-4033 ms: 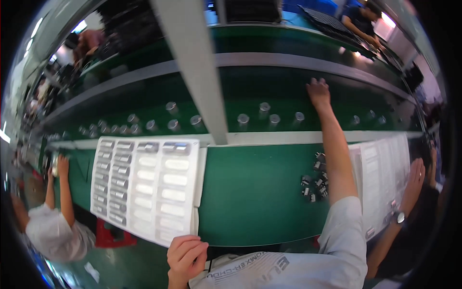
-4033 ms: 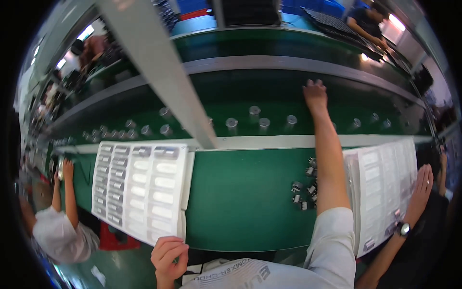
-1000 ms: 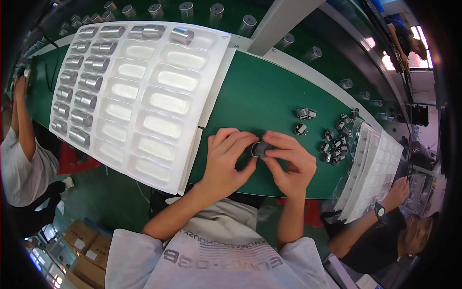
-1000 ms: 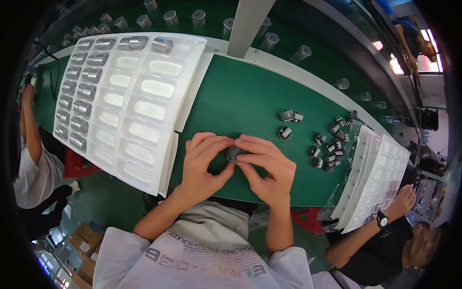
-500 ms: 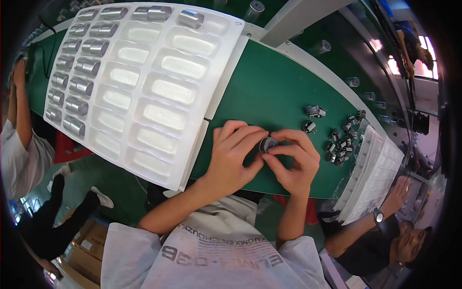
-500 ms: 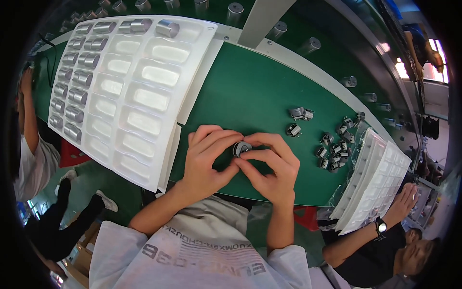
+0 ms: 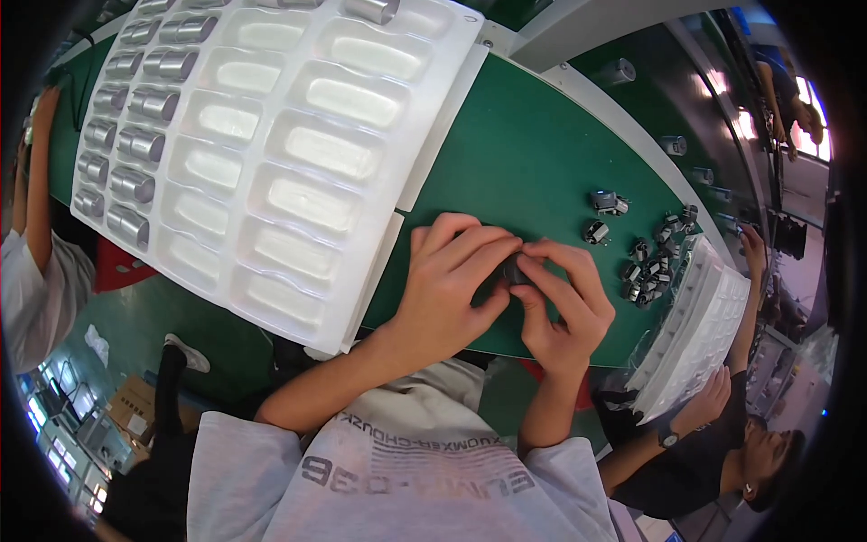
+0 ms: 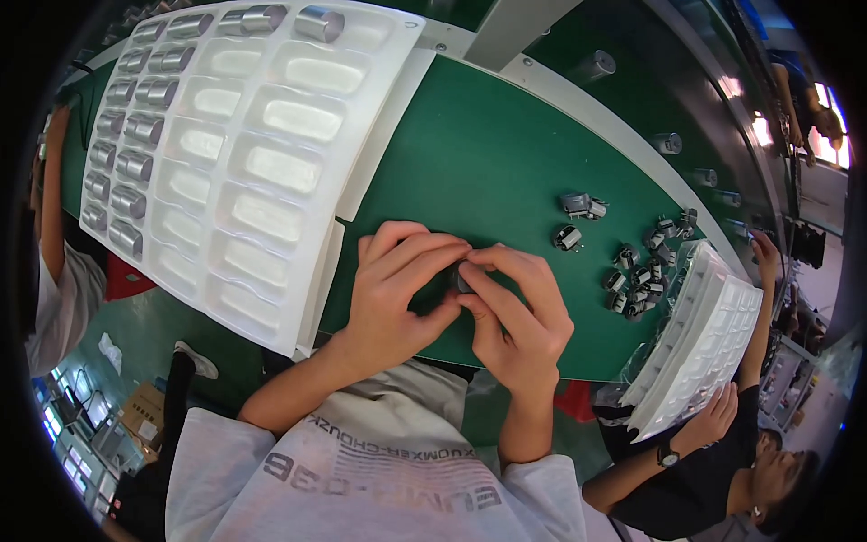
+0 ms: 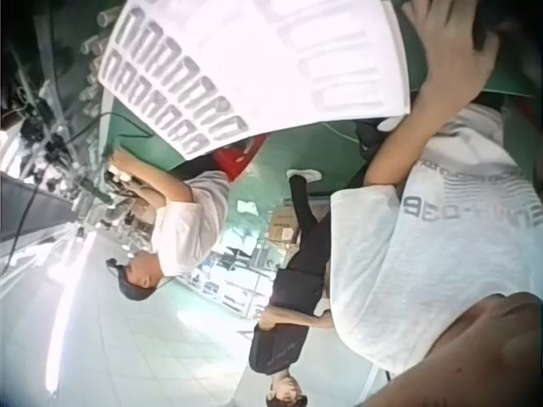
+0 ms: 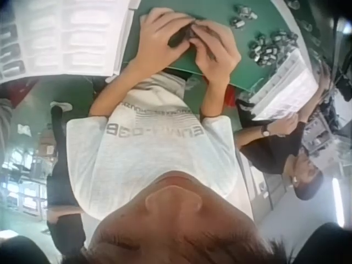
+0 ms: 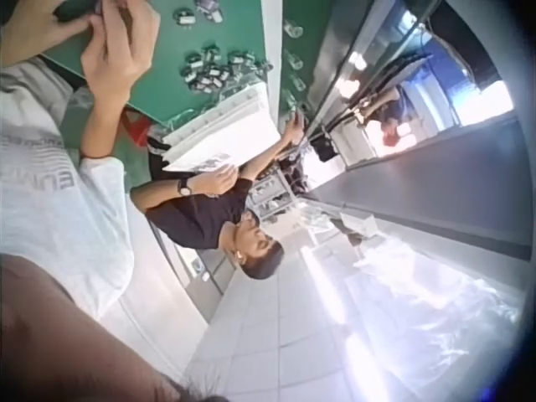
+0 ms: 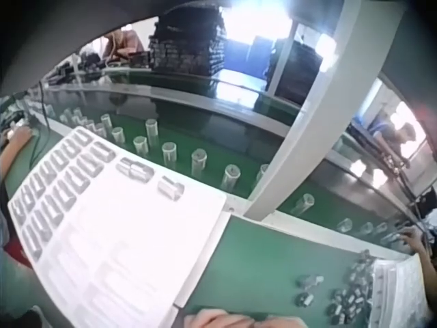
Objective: Assemble small cylindrical electronic components on a production line.
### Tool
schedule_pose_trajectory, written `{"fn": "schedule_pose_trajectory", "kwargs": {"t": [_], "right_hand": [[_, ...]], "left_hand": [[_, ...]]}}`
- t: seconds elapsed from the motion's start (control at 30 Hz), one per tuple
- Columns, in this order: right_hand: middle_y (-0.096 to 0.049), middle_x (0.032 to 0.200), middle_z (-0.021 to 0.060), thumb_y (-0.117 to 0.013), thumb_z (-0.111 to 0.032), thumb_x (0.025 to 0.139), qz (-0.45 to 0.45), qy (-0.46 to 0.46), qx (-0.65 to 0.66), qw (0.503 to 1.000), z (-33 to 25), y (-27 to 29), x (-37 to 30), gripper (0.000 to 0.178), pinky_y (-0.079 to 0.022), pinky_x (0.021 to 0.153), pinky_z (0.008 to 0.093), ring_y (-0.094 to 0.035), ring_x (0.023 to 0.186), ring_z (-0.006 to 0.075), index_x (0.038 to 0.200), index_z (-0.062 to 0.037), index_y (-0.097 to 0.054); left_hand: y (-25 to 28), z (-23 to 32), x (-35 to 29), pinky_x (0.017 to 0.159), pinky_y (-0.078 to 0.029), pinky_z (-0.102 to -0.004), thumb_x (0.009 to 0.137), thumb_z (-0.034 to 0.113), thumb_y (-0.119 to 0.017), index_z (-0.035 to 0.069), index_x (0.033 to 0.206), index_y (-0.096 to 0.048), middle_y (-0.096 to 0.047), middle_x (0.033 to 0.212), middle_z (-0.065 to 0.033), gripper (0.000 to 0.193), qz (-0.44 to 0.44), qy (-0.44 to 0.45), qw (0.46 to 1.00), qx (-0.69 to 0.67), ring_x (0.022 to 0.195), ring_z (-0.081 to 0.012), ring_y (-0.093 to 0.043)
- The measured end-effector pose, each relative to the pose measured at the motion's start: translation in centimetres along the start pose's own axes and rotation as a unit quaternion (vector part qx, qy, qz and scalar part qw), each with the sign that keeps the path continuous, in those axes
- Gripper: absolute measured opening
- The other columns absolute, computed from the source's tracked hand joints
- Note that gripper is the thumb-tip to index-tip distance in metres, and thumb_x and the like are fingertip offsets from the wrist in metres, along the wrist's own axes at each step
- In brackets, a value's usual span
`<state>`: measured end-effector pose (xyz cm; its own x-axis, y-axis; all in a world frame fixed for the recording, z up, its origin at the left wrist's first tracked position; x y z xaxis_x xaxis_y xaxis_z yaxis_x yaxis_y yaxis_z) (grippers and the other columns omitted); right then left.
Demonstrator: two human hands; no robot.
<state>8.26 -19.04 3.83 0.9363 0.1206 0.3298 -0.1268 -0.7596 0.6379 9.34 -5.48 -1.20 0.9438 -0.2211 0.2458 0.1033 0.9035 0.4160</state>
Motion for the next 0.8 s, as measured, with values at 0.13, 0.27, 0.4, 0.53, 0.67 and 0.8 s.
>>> {"fn": "schedule_pose_trajectory", "kwargs": {"t": [0.13,0.27,0.4,0.53,0.67,0.8], "right_hand": [[-0.072,0.106,0.0189,-0.08,0.007,0.073,0.003,0.018,-0.02,1.0,-0.3,-0.2,-0.6,0.024,-0.06,0.093,0.0439,-0.071,0.097,0.0324,0.097,0.0063,-0.077],[-0.071,0.104,0.0209,-0.077,0.013,0.072,0.008,0.017,-0.01,1.0,-0.2,0.0,-0.8,0.023,-0.061,0.096,0.0466,-0.071,0.098,0.0327,0.095,0.0081,-0.076],[-0.071,0.104,0.021,-0.074,0.016,0.073,0.021,0.014,-0.005,1.0,-0.2,-0.1,-1.3,0.022,-0.061,0.096,0.0473,-0.071,0.097,0.0326,0.093,0.0084,-0.076],[-0.071,0.105,0.0215,-0.071,0.019,0.074,0.016,0.022,-0.036,0.999,-0.8,-0.1,-1.0,0.02,-0.062,0.094,0.0461,-0.071,0.097,0.0332,0.09,0.0088,-0.074],[-0.07,0.105,0.0204,-0.07,0.02,0.076,0.001,-0.002,-0.065,0.998,-1.5,-0.2,-0.6,0.017,-0.062,0.093,0.0448,-0.071,0.097,0.0328,0.088,0.0086,-0.071],[-0.069,0.106,0.0193,-0.069,0.021,0.077,-0.013,0.001,-0.095,0.995,-2.0,-0.4,-0.8,0.018,-0.064,0.087,0.0409,-0.071,0.097,0.0319,0.089,0.008,-0.07]], "left_hand": [[0.1,0.0,0.0,0.086,-0.041,-0.037,0.064,0.009,-0.084,0.008,0.11,-0.075,-0.073,0.114,0.0001,0.047,0.016,0.008,1.0,0.008,0.105,-0.023,-0.062],[0.0,-0.1,0.0,0.085,-0.041,-0.0368,0.063,0.01,-0.085,0.009,0.109,-0.076,-0.073,0.113,0.0001,0.047,0.017,0.01,1.0,0.003,0.105,-0.0229,-0.062],[0.1,0.0,0.0,0.085,-0.041,-0.0367,0.064,0.01,-0.086,0.009,0.108,-0.076,-0.073,0.112,0.0,0.045,0.018,0.011,1.0,0.008,0.105,-0.0227,-0.062],[0.0,0.0,0.0,0.085,-0.041,-0.0365,0.064,0.01,-0.086,0.009,0.106,-0.076,-0.072,0.11,-0.0002,0.043,0.021,0.01,1.0,0.004,0.104,-0.0226,-0.062],[0.1,0.1,0.0,0.084,-0.041,-0.0365,0.063,0.01,-0.087,0.009,0.105,-0.076,-0.072,0.109,-0.0003,0.043,0.023,0.006,1.0,0.004,0.104,-0.0228,-0.062],[0.2,0.1,-0.1,0.084,-0.04,-0.0368,0.062,0.009,-0.087,0.009,0.104,-0.076,-0.072,0.108,-0.0005,0.044,0.031,0.004,1.0,0.005,0.103,-0.0231,-0.062]]}}
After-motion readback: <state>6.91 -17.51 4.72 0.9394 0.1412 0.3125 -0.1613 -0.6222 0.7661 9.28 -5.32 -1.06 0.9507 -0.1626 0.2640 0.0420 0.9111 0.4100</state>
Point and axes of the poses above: each hand's wrist, its own x-axis towards the middle knuckle, its own y-axis out of the back of the hand, z = x × y, the point moved 8 cm from there along x, towards the middle knuckle
